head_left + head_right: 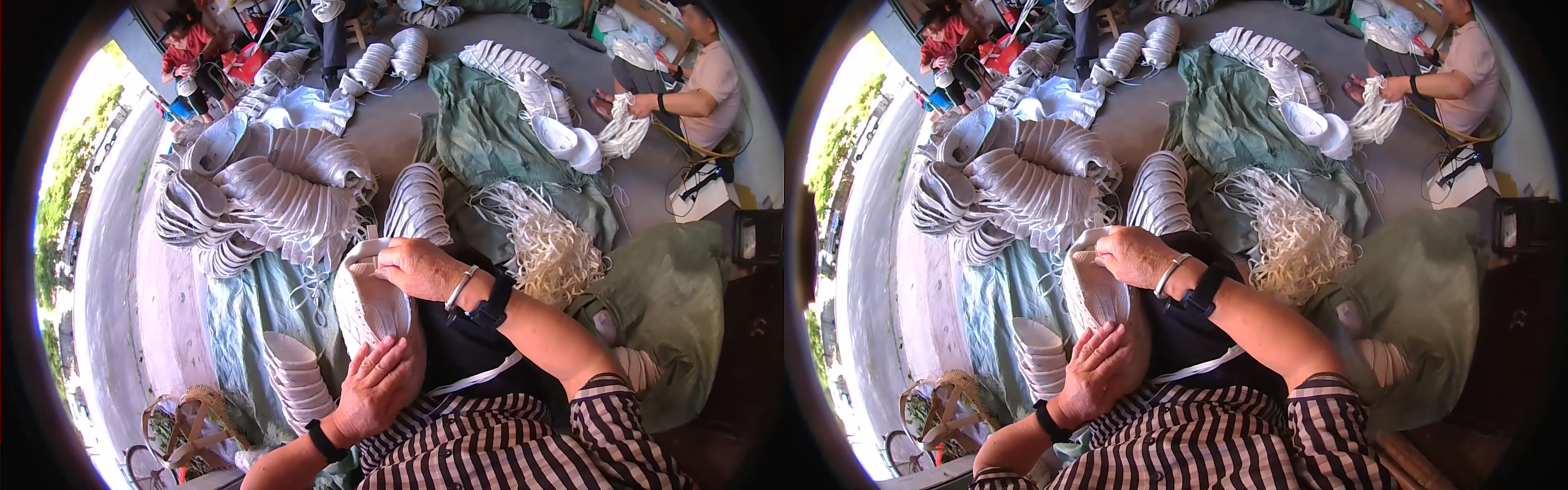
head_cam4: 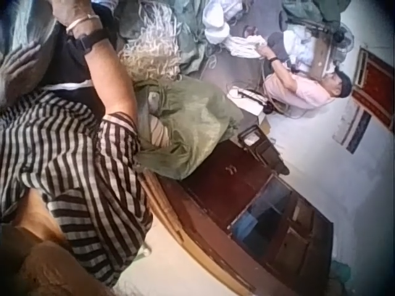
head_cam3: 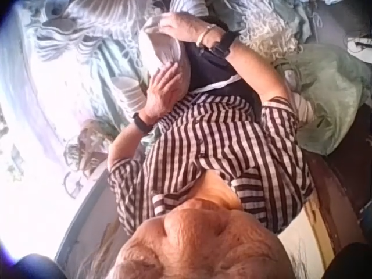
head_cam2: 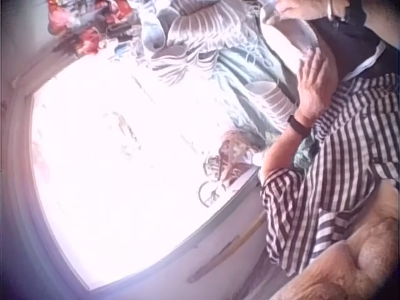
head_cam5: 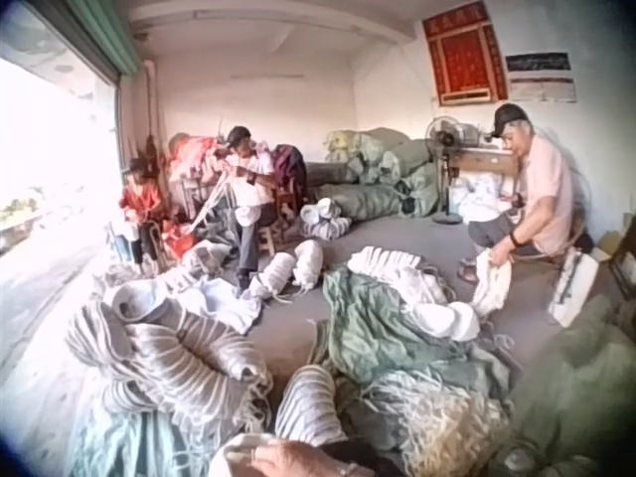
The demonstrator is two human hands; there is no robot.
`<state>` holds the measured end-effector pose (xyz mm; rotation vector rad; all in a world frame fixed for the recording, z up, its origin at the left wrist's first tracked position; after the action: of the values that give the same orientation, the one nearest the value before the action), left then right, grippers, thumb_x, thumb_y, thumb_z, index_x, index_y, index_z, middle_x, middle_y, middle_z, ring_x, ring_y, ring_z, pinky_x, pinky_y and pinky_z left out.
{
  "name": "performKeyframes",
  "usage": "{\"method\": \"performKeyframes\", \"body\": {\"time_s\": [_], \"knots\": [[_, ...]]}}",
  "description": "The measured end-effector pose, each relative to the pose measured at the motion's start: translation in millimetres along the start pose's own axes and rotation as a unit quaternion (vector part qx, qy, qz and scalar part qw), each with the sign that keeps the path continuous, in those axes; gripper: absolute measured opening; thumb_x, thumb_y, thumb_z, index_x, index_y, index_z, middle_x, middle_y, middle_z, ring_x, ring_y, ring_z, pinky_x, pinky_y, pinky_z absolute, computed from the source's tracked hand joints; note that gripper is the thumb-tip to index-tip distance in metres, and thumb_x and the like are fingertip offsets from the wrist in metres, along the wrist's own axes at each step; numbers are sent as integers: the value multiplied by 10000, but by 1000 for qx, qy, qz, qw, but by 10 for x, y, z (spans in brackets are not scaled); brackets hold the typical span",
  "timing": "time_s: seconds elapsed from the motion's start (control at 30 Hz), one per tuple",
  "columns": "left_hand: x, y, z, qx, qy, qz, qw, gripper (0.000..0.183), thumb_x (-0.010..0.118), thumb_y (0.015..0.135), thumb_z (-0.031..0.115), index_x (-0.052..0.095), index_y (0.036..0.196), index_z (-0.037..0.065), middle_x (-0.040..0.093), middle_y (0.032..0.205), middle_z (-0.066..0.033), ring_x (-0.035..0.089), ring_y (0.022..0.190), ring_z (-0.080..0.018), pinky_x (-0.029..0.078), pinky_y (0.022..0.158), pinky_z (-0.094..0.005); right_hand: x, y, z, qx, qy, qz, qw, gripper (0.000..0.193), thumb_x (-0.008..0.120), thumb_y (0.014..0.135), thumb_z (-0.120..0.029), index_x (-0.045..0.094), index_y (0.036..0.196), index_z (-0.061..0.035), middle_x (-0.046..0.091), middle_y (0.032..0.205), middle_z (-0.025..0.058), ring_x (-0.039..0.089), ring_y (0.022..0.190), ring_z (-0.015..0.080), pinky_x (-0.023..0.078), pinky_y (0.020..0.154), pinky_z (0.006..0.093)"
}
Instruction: Lacing a white sneaker by hand in a production environment.
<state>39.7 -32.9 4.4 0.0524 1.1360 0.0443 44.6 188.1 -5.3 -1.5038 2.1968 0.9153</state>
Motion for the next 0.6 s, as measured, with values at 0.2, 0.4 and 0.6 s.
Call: {"method": "performKeyframes", "body": {"time_s": [0.2, 0.4, 0.6], "knots": [[29, 63, -23, 1, -43, 8, 999, 536, 633, 735, 198, 531, 1251, 94, 420, 1392, -95, 352, 1322, -276, 228, 1078, -467, -119, -34, -35, 103, 261, -21, 960, 155, 604, 833, -160, 644, 827, -10, 636, 711, 115, 617, 649, 201, 475, 630, 318], [76, 140, 43, -14, 13, 14, 1000, 502, 635, 739, 197, 555, 1225, 101, 450, 1371, -80, 372, 1310, -275, 238, 1073, -469, 217, 254, -55, -27, 79, 0, 997, 156, 584, 813, -144, 642, 857, -6, 635, 777, 168, 624, 751, 321, 479, 713, 366], [-190, 114, -155, -78, -245, 220, 941, 248, 647, 752, 37, 639, 1000, 54, 602, 1100, -118, 542, 1092, -263, 416, 928, -387, -79, -23, -34, 173, 416, -44, 892, 179, 542, 910, -154, 668, 929, -28, 638, 727, 24, 540, 567, 38, 432, 496, 176]]}}
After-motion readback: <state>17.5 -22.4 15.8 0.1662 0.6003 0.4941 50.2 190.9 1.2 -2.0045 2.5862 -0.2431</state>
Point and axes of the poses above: each hand's wrist, its own y-axis towards the middle knuckle, its own x-axis out of the palm, z = x × y, the point moved 3 cm from there along y, towards the middle knuckle
